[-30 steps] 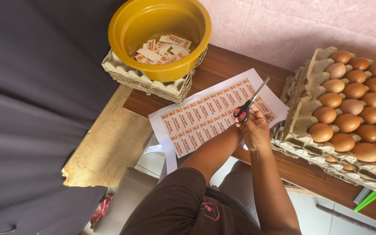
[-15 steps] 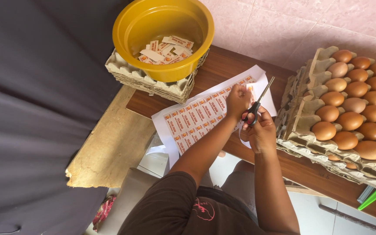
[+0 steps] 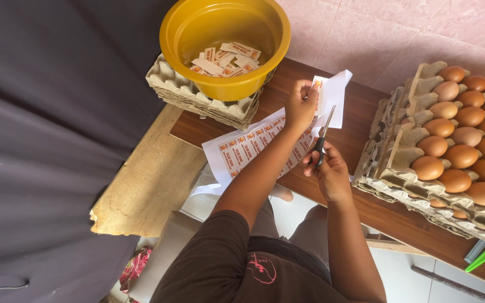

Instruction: Using scissors to cut individual paper labels from a printed sheet and placing them into a yellow bucket for storage.

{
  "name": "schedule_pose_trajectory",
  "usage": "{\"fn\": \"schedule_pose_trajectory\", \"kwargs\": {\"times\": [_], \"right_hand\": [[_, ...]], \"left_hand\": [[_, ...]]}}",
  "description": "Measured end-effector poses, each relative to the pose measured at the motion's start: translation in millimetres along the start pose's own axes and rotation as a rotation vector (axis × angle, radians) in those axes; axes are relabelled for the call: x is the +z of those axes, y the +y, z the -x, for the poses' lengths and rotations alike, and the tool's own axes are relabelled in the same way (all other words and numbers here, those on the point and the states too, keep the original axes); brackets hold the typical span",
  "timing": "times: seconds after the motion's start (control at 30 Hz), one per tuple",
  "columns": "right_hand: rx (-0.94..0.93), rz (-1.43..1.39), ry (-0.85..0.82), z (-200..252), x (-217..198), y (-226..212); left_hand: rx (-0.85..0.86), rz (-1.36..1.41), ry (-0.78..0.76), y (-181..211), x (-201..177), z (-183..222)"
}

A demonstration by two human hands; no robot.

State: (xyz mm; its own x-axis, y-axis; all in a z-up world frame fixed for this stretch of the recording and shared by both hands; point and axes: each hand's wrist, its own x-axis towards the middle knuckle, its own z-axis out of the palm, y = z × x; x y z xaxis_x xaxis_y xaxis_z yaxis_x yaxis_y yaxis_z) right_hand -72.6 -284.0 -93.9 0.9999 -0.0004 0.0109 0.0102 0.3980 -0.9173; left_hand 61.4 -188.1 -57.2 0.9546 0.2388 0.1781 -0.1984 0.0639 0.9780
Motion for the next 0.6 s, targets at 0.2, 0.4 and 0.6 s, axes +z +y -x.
{"fn": "schedule_pose_trajectory", "kwargs": {"times": [0.2, 0.4, 0.6], "right_hand": [[0.04, 0.03, -0.074, 7.6, -5.3, 6.3], [-0.003, 0.001, -0.166, 8.8, -7.5, -4.3], [0.021, 0.149, -0.178, 7.7, -11.9, -3.4]], "left_hand": [[0.038, 0.006, -0.005, 4.2, -3.9, -5.1], [0.083, -0.015, 0.016, 14.2, -3.5, 1.1], [0.083, -0.009, 0.016, 6.4, -0.9, -4.9]]}}
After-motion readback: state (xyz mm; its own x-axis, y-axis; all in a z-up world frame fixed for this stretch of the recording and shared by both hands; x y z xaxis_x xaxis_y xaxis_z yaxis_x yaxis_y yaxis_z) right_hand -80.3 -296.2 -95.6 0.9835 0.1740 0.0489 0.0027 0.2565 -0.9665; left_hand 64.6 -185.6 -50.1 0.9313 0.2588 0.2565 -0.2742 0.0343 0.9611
